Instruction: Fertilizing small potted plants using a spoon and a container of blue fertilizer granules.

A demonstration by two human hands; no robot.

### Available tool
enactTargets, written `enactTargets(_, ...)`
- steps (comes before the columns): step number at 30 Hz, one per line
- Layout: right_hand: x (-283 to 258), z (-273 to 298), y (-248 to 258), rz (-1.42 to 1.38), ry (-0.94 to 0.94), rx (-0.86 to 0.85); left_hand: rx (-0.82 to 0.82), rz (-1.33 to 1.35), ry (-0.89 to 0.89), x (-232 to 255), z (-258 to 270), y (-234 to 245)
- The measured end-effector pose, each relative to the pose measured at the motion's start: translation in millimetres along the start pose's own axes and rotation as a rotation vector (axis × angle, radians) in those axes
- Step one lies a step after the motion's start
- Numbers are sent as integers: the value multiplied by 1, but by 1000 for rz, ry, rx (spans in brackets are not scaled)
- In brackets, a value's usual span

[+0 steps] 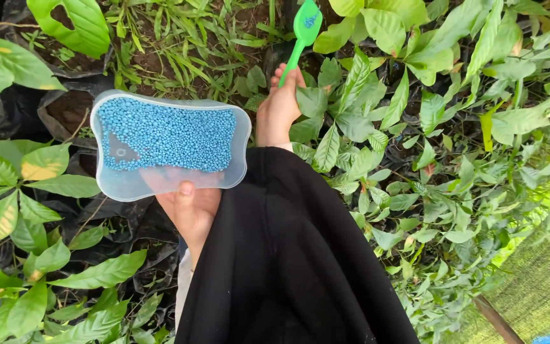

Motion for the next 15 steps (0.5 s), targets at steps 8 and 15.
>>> enactTargets(8,1,-21,6,30,-20,-23,33,-26,61,-6,-3,0)
enactTargets(15,7,-15,11,62,-15,-5,45,-42,92,-3,-10,-2)
Point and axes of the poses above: each hand's wrist, its own z-axis away from the middle knuckle, its own y-axis out of the back of the hand, x = y × z, the point moved 6 cm from there along -z, towards the middle knuckle, and after that the axes turned 13 degrees about z, right-handed, at the moved point
